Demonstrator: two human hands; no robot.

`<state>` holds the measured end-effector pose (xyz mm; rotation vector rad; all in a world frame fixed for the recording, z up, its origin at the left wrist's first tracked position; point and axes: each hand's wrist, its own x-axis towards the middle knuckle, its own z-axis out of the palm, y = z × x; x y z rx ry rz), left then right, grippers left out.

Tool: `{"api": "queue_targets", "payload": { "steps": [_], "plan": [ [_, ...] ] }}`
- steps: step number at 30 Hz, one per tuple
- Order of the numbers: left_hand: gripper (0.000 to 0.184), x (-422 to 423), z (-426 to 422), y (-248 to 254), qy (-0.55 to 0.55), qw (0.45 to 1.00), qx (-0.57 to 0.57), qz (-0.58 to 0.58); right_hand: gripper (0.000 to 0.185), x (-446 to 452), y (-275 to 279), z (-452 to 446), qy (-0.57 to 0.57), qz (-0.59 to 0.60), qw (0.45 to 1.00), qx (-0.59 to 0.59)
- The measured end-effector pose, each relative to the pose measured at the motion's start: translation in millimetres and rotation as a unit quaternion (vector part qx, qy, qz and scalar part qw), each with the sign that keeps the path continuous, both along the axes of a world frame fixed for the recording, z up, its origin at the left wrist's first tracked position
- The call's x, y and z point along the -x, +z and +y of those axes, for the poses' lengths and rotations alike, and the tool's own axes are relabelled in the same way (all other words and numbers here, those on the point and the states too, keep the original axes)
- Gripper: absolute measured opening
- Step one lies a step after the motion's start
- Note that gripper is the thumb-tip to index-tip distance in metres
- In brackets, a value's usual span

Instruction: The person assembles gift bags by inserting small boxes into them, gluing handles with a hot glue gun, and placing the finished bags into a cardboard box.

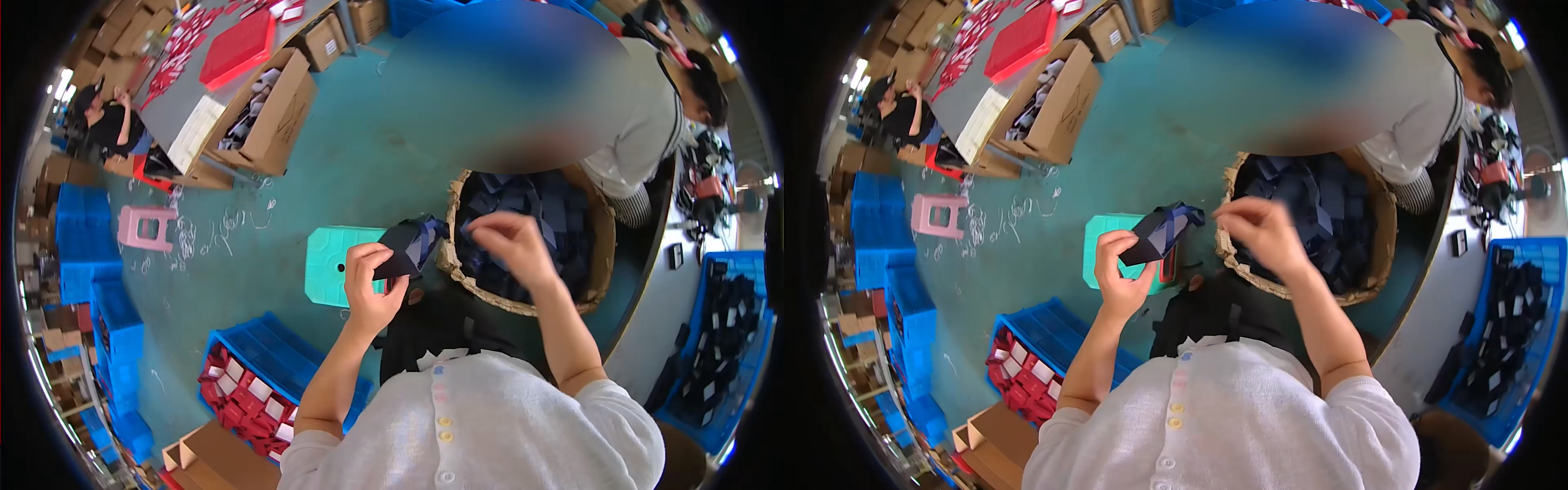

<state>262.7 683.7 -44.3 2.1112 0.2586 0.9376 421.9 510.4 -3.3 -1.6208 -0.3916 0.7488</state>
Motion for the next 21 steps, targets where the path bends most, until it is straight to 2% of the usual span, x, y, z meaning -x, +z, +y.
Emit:
{"api": "queue_targets", "payload": {
  "steps": [1, 3, 4, 5, 7, 9, 12, 17, 21],
  "plan": [
    [0.044, 0, 5, 1, 0.011, 1.0, 0.003, 0.001, 0.014, 11, 8, 19, 0.049, 0.022, 0.999, -0.004],
    [0.046, -6, 14, -10, 0.033, 0.997, -0.06, -0.031, 0.014, 23, -9, 52, 0.089, 0.042, 0.995, -0.008],
    [0.048, -8, 18, -14, 0.044, 0.996, -0.074, -0.037, 0.013, 21, 2, 67, 0.114, 0.139, 0.984, 0.009],
    [0.048, -11, 25, -14, 0.05, 0.995, -0.079, -0.036, 0.01, 15, -7, 75, 0.134, 0.231, 0.963, -0.034],
    [0.047, -18, 36, -10, 0.088, 0.987, -0.113, -0.071, 0.013, 5, -10, 87, 0.101, 0.245, 0.957, -0.121],
    [0.048, -27, 49, -10, 0.109, 0.984, -0.12, -0.078, 0.024, -13, -6, 97, 0.046, 0.202, 0.969, -0.136],
    [0.052, -54, 66, -10, 0.108, 0.978, -0.14, -0.112, 0.028, -46, 3, 107, 0.059, 0.205, 0.966, -0.149],
    [0.055, -134, 93, -11, 0.053, 0.979, -0.159, -0.118, 0.034, -132, 14, 152, 0.098, 0.082, 0.982, -0.141],
    [0.051, -228, 127, -16, 0.036, 0.983, -0.11, -0.144, 0.034, -222, 8, 208, 0.102, 0.112, 0.975, -0.16]
  ]
}}
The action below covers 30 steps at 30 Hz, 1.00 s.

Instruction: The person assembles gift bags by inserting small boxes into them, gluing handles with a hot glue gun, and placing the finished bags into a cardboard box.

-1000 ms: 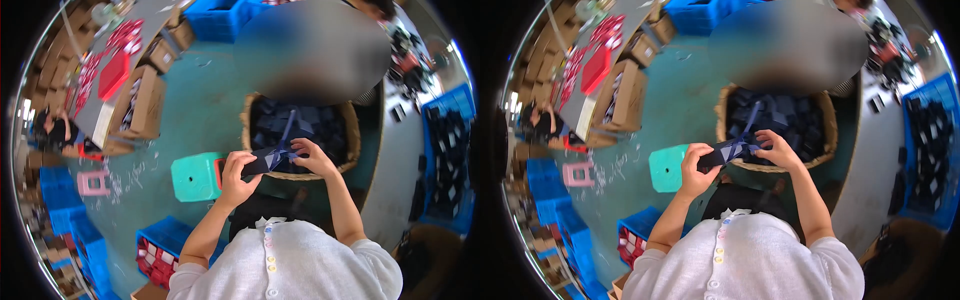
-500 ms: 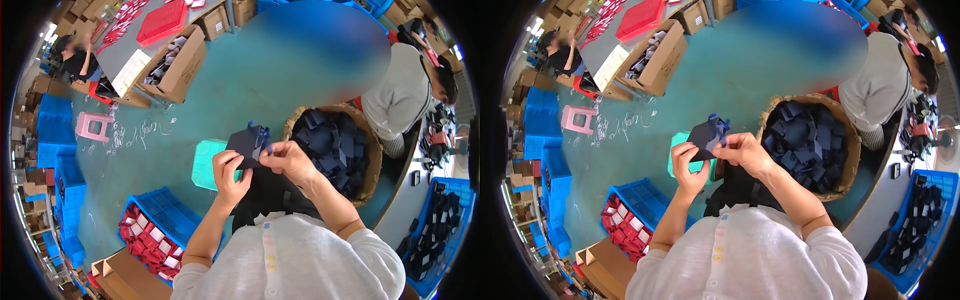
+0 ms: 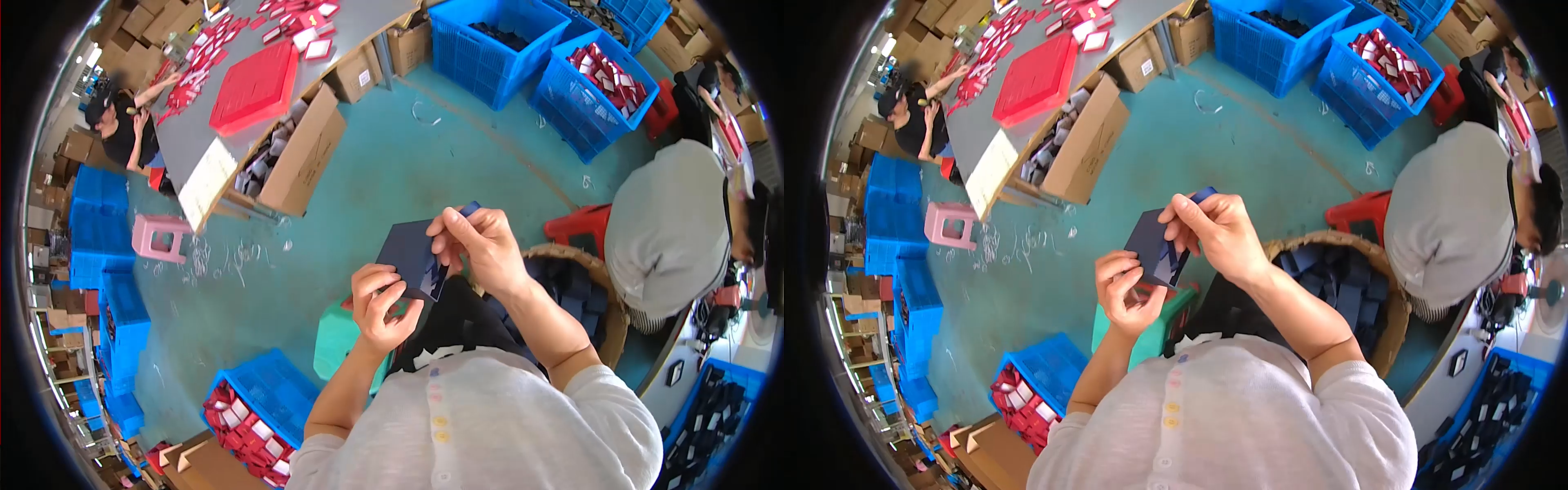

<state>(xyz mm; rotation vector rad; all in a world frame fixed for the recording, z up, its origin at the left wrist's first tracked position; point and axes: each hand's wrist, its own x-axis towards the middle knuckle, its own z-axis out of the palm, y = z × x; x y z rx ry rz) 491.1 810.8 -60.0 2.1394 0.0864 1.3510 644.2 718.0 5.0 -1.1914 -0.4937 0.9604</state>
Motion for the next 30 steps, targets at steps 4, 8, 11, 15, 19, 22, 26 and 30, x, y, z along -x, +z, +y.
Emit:
{"api": "queue_targets", "payload": {
  "steps": [4, 8, 11, 15, 19, 22, 26, 30],
  "plan": [
    [0.052, -103, 35, 13, -0.015, 1.0, 0.026, 0.006, 0.031, -93, 14, 34, -0.08, 0.076, 0.993, -0.034],
    [0.055, -190, 51, 24, -0.024, 1.0, 0.01, -0.012, 0.029, -171, 13, 40, -0.25, 0.141, 0.951, -0.114],
    [0.055, -243, 58, 33, -0.018, 0.999, -0.007, -0.026, 0.017, -217, 14, 37, -0.32, 0.11, 0.94, -0.041],
    [0.052, -316, 54, 35, -0.049, 0.998, -0.008, -0.038, 0.034, -250, 26, 24, -0.171, 0.08, 0.982, -0.011],
    [0.055, -390, 54, 45, -0.191, 0.979, 0.051, 0.046, 0.041, -305, 19, 17, -0.289, -0.045, 0.954, 0.066],
    [0.051, -457, 54, 48, -0.283, 0.922, 0.226, 0.139, 0.039, -353, 1, 16, -0.362, -0.309, 0.848, 0.233],
    [0.027, -572, 59, 50, -0.249, 0.942, 0.136, 0.181, 0.034, -415, -8, 20, -0.397, -0.488, 0.728, 0.272],
    [0.012, -668, 58, 36, -0.327, 0.894, 0.245, 0.182, 0.033, -499, -6, 12, -0.417, -0.488, 0.689, 0.338]
  ]
}}
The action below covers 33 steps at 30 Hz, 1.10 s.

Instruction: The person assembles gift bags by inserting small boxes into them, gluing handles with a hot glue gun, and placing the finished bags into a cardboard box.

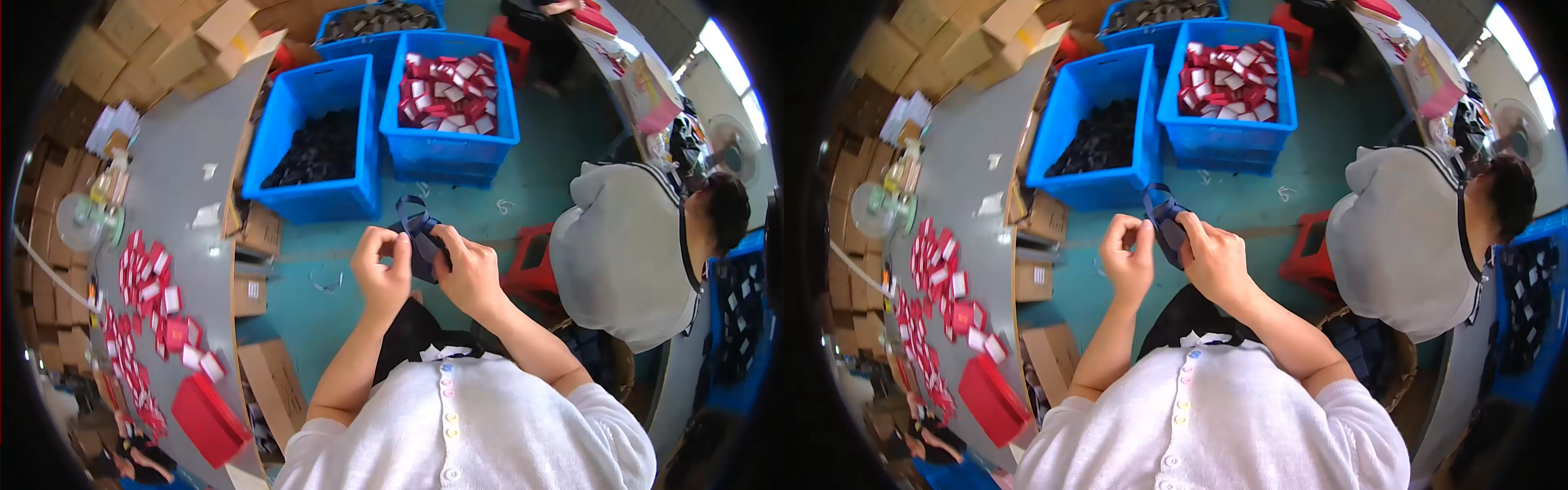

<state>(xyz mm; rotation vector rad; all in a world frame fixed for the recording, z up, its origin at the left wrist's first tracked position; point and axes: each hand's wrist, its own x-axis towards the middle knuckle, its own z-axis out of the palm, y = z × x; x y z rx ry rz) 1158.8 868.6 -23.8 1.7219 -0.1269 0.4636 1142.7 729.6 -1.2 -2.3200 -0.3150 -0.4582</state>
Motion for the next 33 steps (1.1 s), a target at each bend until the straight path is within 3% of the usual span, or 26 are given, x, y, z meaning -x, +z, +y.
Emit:
{"api": "queue_targets", "payload": {
  "steps": [2, 4, 5, 6, 7, 8, 10, 12, 14, 16, 17, 20, 24, 26, 28, 30, 32, 33],
  "plan": [
    [0.011, -42, -2, 9, -0.07, 0.96, 0.233, 0.138, 0.032, -32, 7, -16, -0.044, 0.024, 0.999, -0.012],
    [0.006, -83, -15, 15, -0.116, 0.97, 0.209, 0.037, 0.027, -55, 4, -35, -0.089, 0.019, 0.995, -0.041],
    [0.017, -103, -19, 25, -0.17, 0.985, 0.039, -0.02, 0.028, -64, 10, -44, -0.091, 0.044, 0.992, -0.069],
    [0.029, -123, -26, 36, -0.218, 0.964, -0.129, -0.085, 0.028, -74, 15, -53, -0.091, 0.066, 0.989, -0.097],
    [0.041, -140, -36, 30, -0.274, 0.954, -0.109, -0.048, 0.027, -83, 18, -62, -0.091, 0.08, 0.985, -0.121],
    [0.041, -155, -46, 30, -0.285, 0.951, -0.106, -0.049, 0.027, -94, 21, -69, -0.102, 0.08, 0.984, -0.12],
    [0.041, -186, -71, 34, -0.368, 0.929, 0.004, 0.035, 0.025, -116, 25, -87, -0.103, 0.077, 0.982, -0.137],
    [0.042, -209, -84, 31, -0.392, 0.919, -0.025, 0.032, 0.016, -137, 25, -116, -0.095, 0.15, 0.952, -0.249],
    [0.046, -233, -103, 19, -0.413, 0.89, -0.036, 0.189, 0.02, -158, 28, -136, -0.037, 0.157, 0.948, -0.276],
    [0.045, -244, -135, 22, -0.396, 0.904, 0.022, 0.158, 0.033, -180, 23, -153, -0.044, 0.103, 0.988, -0.108],
    [0.044, -255, -150, 13, -0.407, 0.901, 0.017, 0.148, 0.033, -189, 12, -161, -0.048, 0.076, 0.985, -0.151],
    [0.044, -292, -174, 11, -0.473, 0.832, 0.047, 0.286, 0.023, -218, 15, -196, -0.076, 0.138, 0.971, -0.178],
    [0.049, -327, -209, 10, -0.476, 0.826, 0.071, 0.294, 0.017, -255, 5, -231, -0.089, 0.109, 0.968, -0.209],
    [0.053, -348, -229, 17, -0.478, 0.835, 0.074, 0.264, 0.021, -275, 1, -253, -0.16, 0.173, 0.897, -0.375],
    [0.062, -370, -248, 21, -0.505, 0.822, 0.07, 0.254, 0.033, -304, -21, -275, -0.164, 0.056, 0.885, -0.433],
    [0.069, -395, -262, 21, -0.527, 0.828, 0.012, 0.191, 0.042, -330, -15, -300, -0.255, 0.117, 0.814, -0.508],
    [0.075, -422, -279, 24, -0.532, 0.818, -0.027, 0.218, 0.047, -356, 0, -323, -0.25, 0.09, 0.798, -0.541],
    [0.075, -434, -290, 24, -0.525, 0.821, 0.013, 0.222, 0.045, -368, 9, -327, -0.226, 0.055, 0.801, -0.551]
  ]
}}
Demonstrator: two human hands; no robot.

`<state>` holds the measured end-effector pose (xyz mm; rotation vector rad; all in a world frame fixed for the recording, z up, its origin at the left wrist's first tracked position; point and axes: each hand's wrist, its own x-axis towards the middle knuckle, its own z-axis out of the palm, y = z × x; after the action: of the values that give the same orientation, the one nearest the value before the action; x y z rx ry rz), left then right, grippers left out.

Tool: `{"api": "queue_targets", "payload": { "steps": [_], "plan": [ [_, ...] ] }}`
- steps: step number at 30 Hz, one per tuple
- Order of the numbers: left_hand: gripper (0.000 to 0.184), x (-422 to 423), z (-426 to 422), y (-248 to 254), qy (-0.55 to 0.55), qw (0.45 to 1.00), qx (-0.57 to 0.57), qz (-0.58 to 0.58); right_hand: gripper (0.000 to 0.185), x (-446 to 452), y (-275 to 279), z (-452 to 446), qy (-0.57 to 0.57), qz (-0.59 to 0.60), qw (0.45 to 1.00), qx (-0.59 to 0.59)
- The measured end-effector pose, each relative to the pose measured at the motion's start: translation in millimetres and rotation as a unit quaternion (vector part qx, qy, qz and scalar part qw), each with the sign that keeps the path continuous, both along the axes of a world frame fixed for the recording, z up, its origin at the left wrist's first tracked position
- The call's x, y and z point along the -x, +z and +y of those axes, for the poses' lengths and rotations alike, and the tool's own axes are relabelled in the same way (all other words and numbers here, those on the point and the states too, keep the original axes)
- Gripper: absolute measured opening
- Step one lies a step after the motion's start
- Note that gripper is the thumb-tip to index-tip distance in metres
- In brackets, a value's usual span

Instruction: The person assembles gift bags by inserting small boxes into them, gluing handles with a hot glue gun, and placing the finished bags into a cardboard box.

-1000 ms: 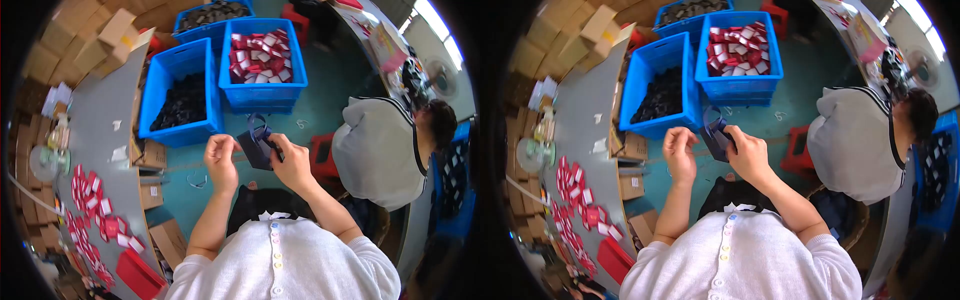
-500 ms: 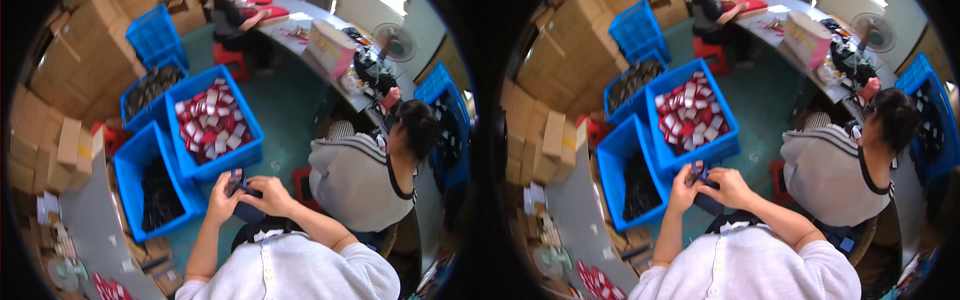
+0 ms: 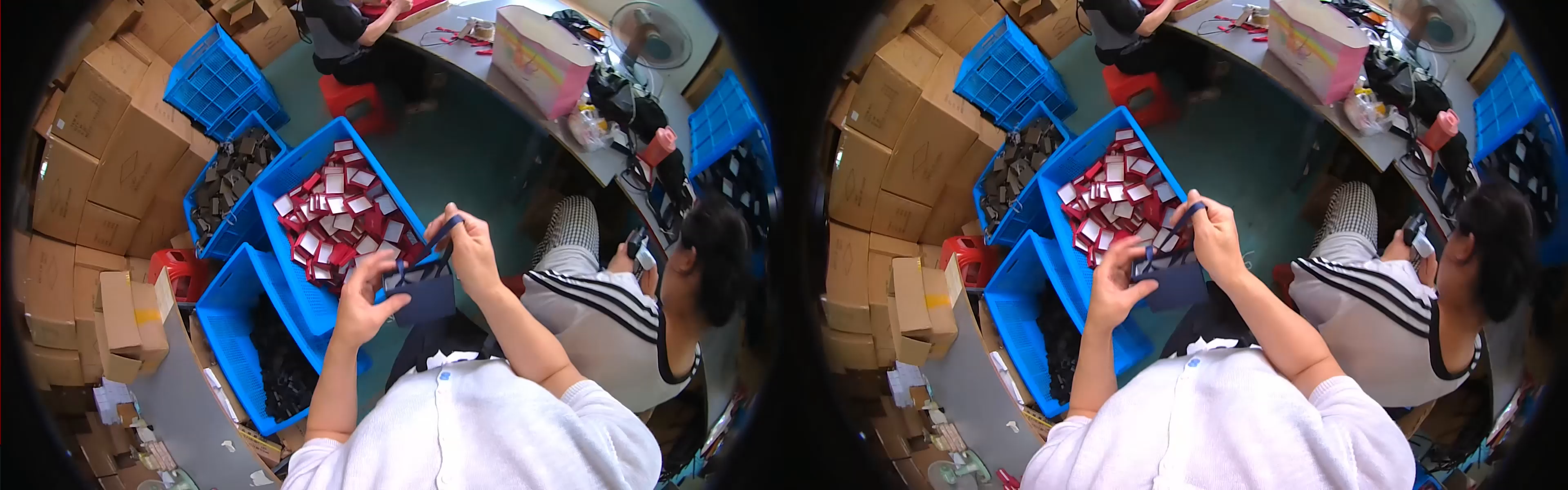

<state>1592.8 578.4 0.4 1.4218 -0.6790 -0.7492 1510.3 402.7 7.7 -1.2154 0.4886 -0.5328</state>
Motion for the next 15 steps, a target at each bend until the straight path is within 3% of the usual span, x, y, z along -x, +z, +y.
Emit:
{"api": "queue_targets", "payload": {
  "steps": [2, 3, 5, 7, 9, 11, 13, 15],
  "plan": [
    [0.072, -25, -24, 3, 0.047, 0.999, 0.009, -0.021, 0.032, -24, 18, -9, 0.005, -0.078, 0.995, 0.059],
    [0.07, -43, -31, -2, 0.076, 0.996, 0.02, -0.052, 0.008, -33, 26, -11, 0.011, -0.128, 0.979, 0.155],
    [0.068, -72, -45, -6, 0.128, 0.987, 0.053, -0.08, 0.019, -43, 52, -23, 0.102, -0.157, 0.88, 0.437],
    [0.062, -93, -63, 2, 0.15, 0.978, 0.112, -0.09, 0.028, -52, 57, -28, 0.156, -0.147, 0.791, 0.574],
    [0.047, -110, -73, 10, 0.131, 0.985, 0.104, -0.044, 0.027, -60, 60, -42, 0.216, -0.126, 0.766, 0.592],
    [0.032, -129, -87, 12, 0.127, 0.967, 0.103, -0.196, 0.026, -70, 84, -63, 0.209, -0.214, 0.748, 0.592],
    [0.027, -141, -105, 22, 0.14, 0.978, 0.088, -0.128, 0.022, -76, 92, -101, 0.13, -0.263, 0.794, 0.533],
    [0.028, -153, -125, 23, 0.104, 0.971, 0.052, -0.208, 0.023, -104, 92, -143, 0.09, -0.185, 0.844, 0.495]
  ]
}}
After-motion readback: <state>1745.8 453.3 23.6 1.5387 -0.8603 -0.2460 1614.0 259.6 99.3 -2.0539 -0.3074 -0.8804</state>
